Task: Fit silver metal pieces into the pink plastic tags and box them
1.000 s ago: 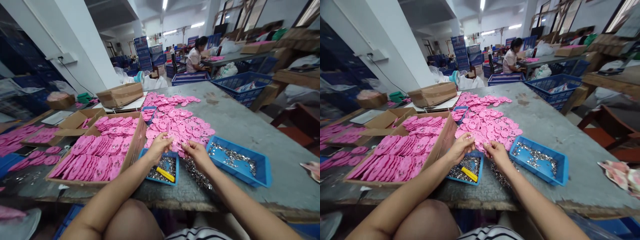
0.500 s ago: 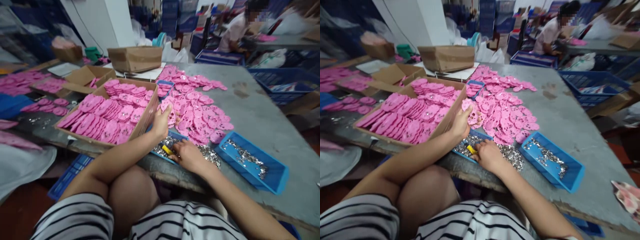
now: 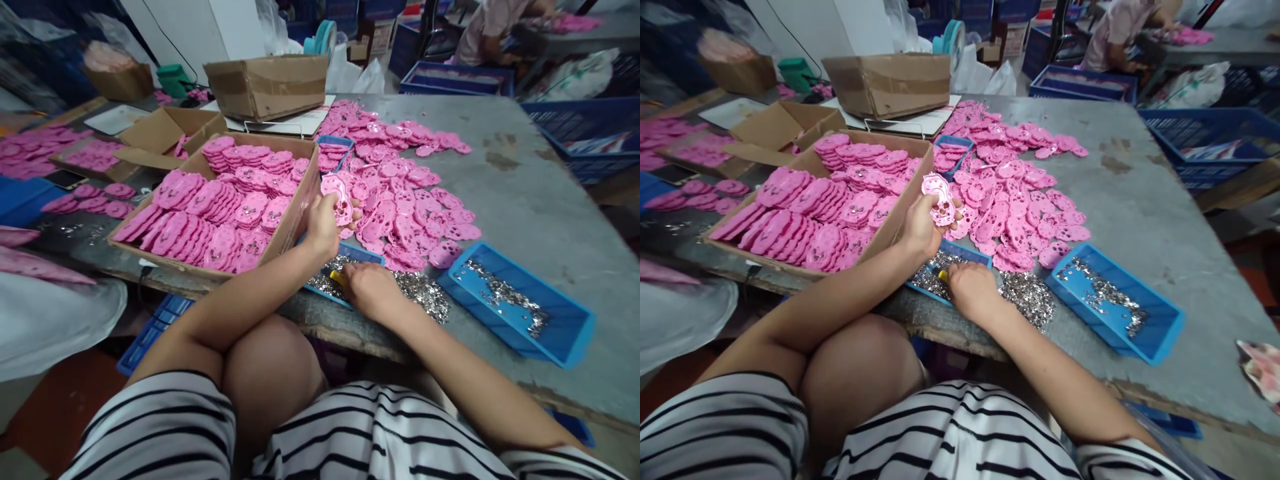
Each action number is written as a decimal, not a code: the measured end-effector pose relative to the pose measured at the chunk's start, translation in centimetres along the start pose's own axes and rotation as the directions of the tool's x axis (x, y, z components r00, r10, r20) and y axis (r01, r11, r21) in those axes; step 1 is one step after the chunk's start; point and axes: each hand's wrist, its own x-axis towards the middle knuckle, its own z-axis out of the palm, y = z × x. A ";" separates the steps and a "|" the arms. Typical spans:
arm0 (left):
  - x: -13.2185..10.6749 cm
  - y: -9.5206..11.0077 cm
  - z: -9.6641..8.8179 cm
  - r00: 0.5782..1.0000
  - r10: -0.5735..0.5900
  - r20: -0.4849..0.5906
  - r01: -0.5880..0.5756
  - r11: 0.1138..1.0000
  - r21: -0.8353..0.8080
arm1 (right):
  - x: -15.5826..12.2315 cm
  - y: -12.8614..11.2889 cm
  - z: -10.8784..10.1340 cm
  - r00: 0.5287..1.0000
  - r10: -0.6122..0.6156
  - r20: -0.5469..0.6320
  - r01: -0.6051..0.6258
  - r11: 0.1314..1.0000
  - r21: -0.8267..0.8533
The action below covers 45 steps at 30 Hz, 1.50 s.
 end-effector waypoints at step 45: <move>0.2 0.4 -0.3 0.987 0.161 -0.010 -0.161 0.987 0.008 | 3.2 -0.1 1.0 0.990 -0.140 0.026 0.139 0.990 0.022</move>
